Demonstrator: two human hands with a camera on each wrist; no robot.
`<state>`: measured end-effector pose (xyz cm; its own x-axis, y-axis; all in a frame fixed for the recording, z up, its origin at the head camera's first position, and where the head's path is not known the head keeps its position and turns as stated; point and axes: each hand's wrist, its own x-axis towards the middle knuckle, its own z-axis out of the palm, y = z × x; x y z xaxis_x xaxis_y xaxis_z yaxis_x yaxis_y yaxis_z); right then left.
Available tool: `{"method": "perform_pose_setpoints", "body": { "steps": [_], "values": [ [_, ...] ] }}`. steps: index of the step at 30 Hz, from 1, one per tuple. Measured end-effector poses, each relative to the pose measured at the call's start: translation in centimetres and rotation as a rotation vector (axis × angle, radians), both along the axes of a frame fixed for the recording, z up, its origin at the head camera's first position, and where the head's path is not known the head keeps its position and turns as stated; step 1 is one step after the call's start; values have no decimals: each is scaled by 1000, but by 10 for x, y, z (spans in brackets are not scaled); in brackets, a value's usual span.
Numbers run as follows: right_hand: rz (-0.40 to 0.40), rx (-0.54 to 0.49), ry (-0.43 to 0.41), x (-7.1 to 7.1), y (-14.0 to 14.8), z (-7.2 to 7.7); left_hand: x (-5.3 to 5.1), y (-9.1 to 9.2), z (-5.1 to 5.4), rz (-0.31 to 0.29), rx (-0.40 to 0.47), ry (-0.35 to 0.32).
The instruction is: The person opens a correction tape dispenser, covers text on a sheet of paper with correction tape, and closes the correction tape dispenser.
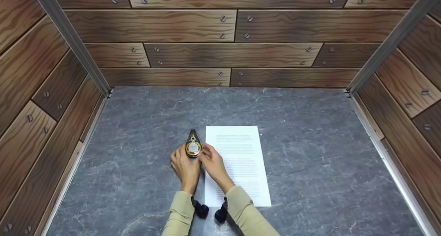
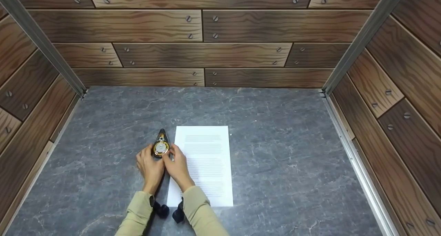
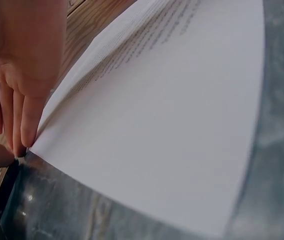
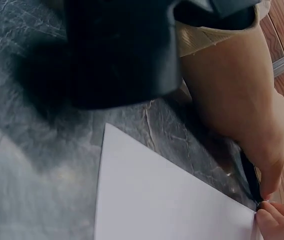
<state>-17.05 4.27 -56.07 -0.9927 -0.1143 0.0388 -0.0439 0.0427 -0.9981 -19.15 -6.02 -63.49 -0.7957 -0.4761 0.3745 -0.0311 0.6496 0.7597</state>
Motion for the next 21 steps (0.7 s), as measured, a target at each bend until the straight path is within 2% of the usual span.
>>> {"method": "perform_pose_setpoints", "body": {
  "steps": [5, 11, 13, 16, 21],
  "values": [
    [-18, 7, -40, 1, 1, 5, 4, 0, 4, -14, 50, 44],
    [-169, -60, -124, -3, 2, 4, 14, 2, 13, -43, 142, 108],
    [-218, -118, -150, -7, 4, 2, 19, 5, 18, -52, 185, 126],
    [-250, -187, -175, -10, 9, 1, 27, 10, 28, -69, 241, 163],
    [-224, -247, -226, -4, 22, 15, 41, 20, 49, -122, 278, 229]
  ]
}}
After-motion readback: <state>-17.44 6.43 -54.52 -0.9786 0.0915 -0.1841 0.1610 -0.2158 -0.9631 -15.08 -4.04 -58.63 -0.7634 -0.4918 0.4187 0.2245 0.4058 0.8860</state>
